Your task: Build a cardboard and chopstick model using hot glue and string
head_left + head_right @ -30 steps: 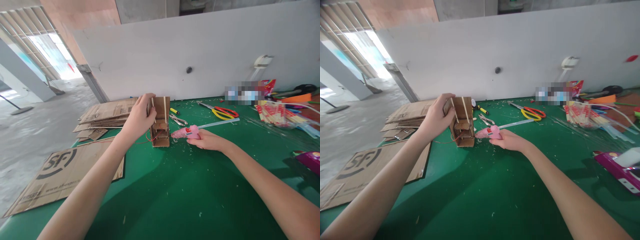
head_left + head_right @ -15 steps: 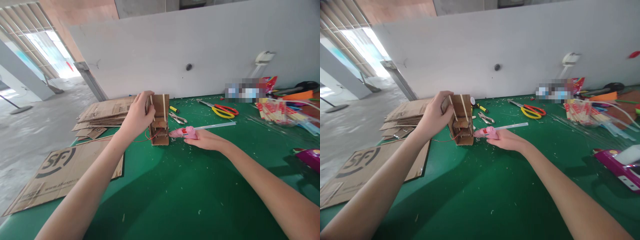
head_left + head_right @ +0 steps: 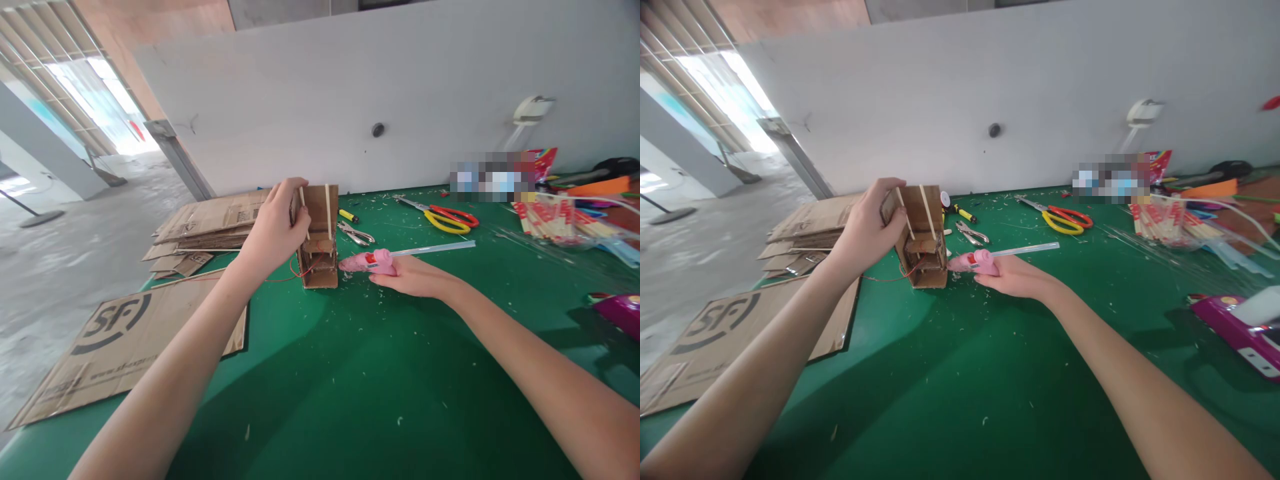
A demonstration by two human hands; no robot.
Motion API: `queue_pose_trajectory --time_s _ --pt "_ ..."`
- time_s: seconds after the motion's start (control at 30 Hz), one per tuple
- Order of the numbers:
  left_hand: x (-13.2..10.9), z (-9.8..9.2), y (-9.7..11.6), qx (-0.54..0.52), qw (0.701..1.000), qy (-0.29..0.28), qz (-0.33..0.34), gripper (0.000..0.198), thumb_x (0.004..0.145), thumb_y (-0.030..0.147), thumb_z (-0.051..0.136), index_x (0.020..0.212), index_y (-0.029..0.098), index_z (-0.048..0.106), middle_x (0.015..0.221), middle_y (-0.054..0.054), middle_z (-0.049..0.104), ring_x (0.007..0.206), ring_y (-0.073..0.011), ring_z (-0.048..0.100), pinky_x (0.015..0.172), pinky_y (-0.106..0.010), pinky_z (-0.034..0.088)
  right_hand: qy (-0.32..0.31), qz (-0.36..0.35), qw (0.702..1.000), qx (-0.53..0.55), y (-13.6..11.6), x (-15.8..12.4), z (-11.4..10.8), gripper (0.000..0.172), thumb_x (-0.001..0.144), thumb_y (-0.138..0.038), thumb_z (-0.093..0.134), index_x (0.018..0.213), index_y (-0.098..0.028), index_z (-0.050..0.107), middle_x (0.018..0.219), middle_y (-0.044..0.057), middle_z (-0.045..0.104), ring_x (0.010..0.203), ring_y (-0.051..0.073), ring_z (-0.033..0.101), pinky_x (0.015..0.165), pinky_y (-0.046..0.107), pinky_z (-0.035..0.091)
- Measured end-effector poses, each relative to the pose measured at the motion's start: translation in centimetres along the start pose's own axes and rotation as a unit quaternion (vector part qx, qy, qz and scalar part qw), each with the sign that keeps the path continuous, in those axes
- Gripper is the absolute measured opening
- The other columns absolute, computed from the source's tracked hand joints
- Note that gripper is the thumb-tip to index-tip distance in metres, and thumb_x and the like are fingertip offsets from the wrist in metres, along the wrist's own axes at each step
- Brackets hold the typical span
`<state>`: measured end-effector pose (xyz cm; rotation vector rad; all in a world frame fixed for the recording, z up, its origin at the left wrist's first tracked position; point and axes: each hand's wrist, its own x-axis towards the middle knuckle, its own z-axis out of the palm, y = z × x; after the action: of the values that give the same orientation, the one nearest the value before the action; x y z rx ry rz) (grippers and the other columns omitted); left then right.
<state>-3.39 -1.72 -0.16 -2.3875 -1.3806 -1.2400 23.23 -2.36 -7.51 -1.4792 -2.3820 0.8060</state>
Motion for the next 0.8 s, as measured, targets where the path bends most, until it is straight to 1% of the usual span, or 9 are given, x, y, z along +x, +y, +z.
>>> queue_pose_trajectory --time_s 0.23,0.37,0.43,0.53,0.67,0.73,0.8 --pt "-0.06 0.04 -0.05 0.002 1.0 -0.004 -0.001 0.038 0.086 0.011 0.047 0.124 0.019 0.049 0.119 -0.01 0.061 0.104 -0.0223 0.06 0.092 -0.038 0.05 -0.015 0.026 0.998 -0.047 0.09 0.04 0.59 0.043 0.087 -0.06 0.041 0.085 -0.022 0.061 0.068 0.003 0.06 0.061 0.019 0.054 0.058 0.03 0.037" --pt "-0.07 0.01 -0.04 0.001 1.0 -0.003 -0.002 0.038 0.086 0.01 0.047 0.123 0.02 0.049 0.12 -0.01 0.061 0.108 -0.0228 0.06 0.095 -0.04 0.049 -0.008 0.0 0.999 -0.038 -0.28 -0.11 0.56 0.042 0.088 -0.057 0.041 0.094 -0.023 0.063 0.079 0.004 0.066 0.066 0.018 0.057 0.06 0.029 0.039" --pt "-0.06 0.04 -0.08 0.002 1.0 -0.001 0.0 0.038 0.086 0.011 0.047 0.122 0.021 0.049 0.12 -0.009 0.061 0.11 -0.0225 0.059 0.096 -0.039 0.049 -0.003 -0.014 0.999 -0.036 -0.38 -0.19 0.51 0.041 0.089 -0.056 0.042 0.096 -0.023 0.064 0.083 0.004 0.066 0.067 0.018 0.057 0.06 0.029 0.04" --pt "-0.06 0.1 -0.17 0.007 1.0 -0.003 0.0 0.038 0.086 0.011 0.047 0.123 0.021 0.049 0.119 -0.009 0.061 0.109 -0.0221 0.059 0.096 -0.038 0.049 0.002 -0.016 1.0 -0.027 -0.2 -0.19 0.51 0.041 0.087 -0.057 0.044 0.094 -0.022 0.066 0.076 0.003 0.064 0.064 0.017 0.055 0.059 0.029 0.039" --pt "-0.09 0.12 -0.21 0.005 1.0 -0.006 -0.004 0.038 0.086 0.011 0.047 0.123 0.021 0.049 0.12 -0.009 0.061 0.109 -0.0222 0.059 0.095 -0.038 0.05 0.0 0.017 0.999 -0.03 0.33 -0.08 0.42 0.043 0.086 -0.06 0.044 0.085 -0.022 0.065 0.061 0.002 0.058 0.06 0.019 0.054 0.058 0.031 0.038" --pt "-0.1 0.11 -0.19 0.001 1.0 -0.005 -0.003 0.039 0.086 0.011 0.047 0.124 0.02 0.049 0.121 -0.009 0.06 0.109 -0.022 0.059 0.095 -0.038 0.05 -0.009 0.039 0.999 -0.026 0.41 -0.09 0.28 0.044 0.085 -0.061 0.044 0.079 -0.022 0.062 0.057 0.002 0.055 0.057 0.018 0.053 0.056 0.031 0.037" --pt "-0.1 0.11 -0.16 -0.001 1.0 -0.005 -0.001 0.039 0.086 0.011 0.047 0.124 0.019 0.049 0.121 -0.01 0.06 0.109 -0.0218 0.059 0.095 -0.038 0.05 -0.014 0.053 0.998 -0.014 0.32 -0.15 0.17 0.043 0.084 -0.062 0.045 0.078 -0.022 0.059 0.056 0.001 0.053 0.054 0.018 0.051 0.054 0.031 0.036"
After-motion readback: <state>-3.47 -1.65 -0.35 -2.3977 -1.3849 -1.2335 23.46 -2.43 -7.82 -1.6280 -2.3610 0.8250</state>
